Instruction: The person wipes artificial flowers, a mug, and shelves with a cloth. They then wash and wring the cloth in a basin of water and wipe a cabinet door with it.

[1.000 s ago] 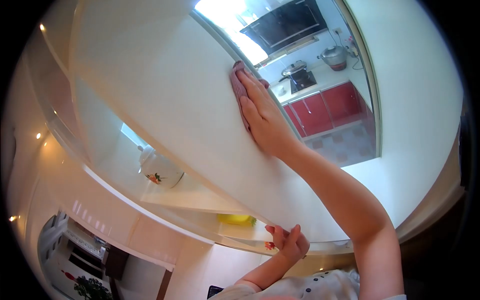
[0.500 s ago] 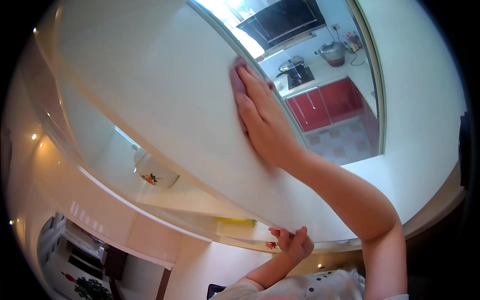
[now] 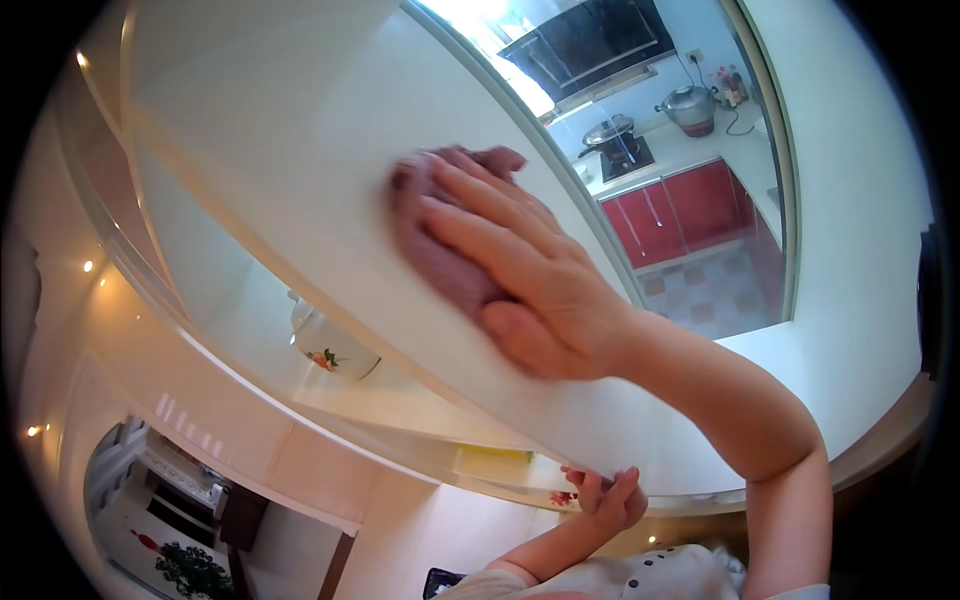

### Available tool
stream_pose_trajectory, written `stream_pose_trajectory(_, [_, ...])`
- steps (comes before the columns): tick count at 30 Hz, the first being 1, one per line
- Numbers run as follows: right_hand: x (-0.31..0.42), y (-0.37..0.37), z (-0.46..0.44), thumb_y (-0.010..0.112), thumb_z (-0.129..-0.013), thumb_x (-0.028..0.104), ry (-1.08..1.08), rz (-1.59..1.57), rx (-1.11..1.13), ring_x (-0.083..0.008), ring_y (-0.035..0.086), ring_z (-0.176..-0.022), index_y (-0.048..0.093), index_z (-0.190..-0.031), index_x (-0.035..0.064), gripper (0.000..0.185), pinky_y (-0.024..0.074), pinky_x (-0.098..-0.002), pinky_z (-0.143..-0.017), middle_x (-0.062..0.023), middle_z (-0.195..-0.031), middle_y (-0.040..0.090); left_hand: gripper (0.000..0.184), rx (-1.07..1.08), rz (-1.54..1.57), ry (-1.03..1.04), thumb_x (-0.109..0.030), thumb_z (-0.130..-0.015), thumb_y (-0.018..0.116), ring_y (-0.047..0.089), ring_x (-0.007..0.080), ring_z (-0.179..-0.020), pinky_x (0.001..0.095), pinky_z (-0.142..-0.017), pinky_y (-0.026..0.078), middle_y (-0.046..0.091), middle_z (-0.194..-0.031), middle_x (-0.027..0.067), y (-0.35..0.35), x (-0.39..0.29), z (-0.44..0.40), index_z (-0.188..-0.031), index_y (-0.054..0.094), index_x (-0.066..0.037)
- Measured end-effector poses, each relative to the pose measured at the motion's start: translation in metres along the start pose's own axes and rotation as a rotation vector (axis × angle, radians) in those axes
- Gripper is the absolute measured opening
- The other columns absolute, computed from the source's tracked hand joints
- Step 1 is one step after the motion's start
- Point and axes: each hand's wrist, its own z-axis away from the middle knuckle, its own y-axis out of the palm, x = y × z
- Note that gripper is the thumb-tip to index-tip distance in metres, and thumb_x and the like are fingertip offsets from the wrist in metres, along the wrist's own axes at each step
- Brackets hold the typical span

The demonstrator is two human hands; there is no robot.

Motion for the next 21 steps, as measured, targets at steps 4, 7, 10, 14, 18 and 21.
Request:
stream_pose_trajectory(4, [-0.035,0.002,0.006,0.048,-0.095,0.023,0.084,0.022,-0.076,-0.0436,0.031,-0.139,0.04,-0.143,0.0014,0.053,0.0257,-0.0465,-0.115,-0.0256,-0.149,0.036,0.033,-0.012,0.01,0.0,0.006,-0.082,0.051,0.007,0.0422,-0.149,0.0526,-0.12,0.004,0.023,-0.154,0.0251,0.002,0.0,-0.002,-0.106,0.067,-0.009])
stream_pose_trajectory(7, [-0.054,0.012,-0.037,0.048,-0.096,0.024,0.263,0.042,-0.207,-0.0425,0.034,-0.138,0.042,-0.141,-0.0003,0.051,0.0277,-0.045,-0.114,-0.0256,-0.147,0.039,0.035,0.018,0.013,0.006,0.007,-0.082,0.05,0.007,0.0424,-0.149,0.0527,-0.12,0.002,0.023,-0.154,0.0251,0.0,-0.002,-0.006,-0.107,0.068,-0.009])
stream_pose_trajectory(10, [-0.048,0.018,-0.086,0.043,-0.099,0.021,0.392,0.012,-0.139,-0.0332,0.042,-0.135,0.044,-0.141,0.0002,0.046,0.0274,-0.04,-0.114,-0.0196,-0.151,0.037,0.038,0.024,0.014,0.003,0.007,-0.082,0.05,0.006,0.0426,-0.149,0.0529,-0.119,0.001,0.024,-0.152,0.0249,0.004,0.0,0.005,-0.11,0.069,-0.01])
stream_pose_trajectory(14, [-0.034,0.023,-0.094,0.043,-0.099,0.02,0.079,0.292,-0.184,-0.0404,0.04,-0.135,0.046,-0.139,-0.0011,0.045,0.0272,-0.0413,-0.114,-0.0269,-0.148,0.037,0.046,0.121,-0.049,0.01,0.01,-0.08,0.046,-0.001,0.0426,-0.149,0.0465,-0.12,0.003,0.009,-0.157,0.024,-0.002,-0.003,-0.005,-0.119,0.057,-0.011])
stream_pose_trajectory(18, [0.004,0.007,-0.038,0.046,-0.096,0.021,-0.1,-0.005,-0.065,-0.0434,0.034,-0.138,0.043,-0.14,-0.002,0.05,0.0236,-0.0465,-0.115,-0.0267,-0.149,0.035,0.045,0.127,-0.017,-0.004,0.011,-0.08,0.046,-0.003,0.043,-0.149,0.0482,-0.12,0.002,0.009,-0.157,0.0243,-0.001,-0.004,-0.001,-0.118,0.057,-0.011])
stream_pose_trajectory(21, [-0.018,-0.003,0.002,0.048,-0.095,0.022,-0.085,0.005,0.009,-0.0444,0.032,-0.139,0.04,-0.142,0.0001,0.053,0.0229,-0.0486,-0.115,-0.025,-0.15,0.034,0.039,0.028,0.019,-0.031,0.008,-0.082,0.051,0.005,0.0425,-0.149,0.0524,-0.119,0.002,0.022,-0.153,0.0249,0.002,-0.004,0.003,-0.111,0.069,-0.009])
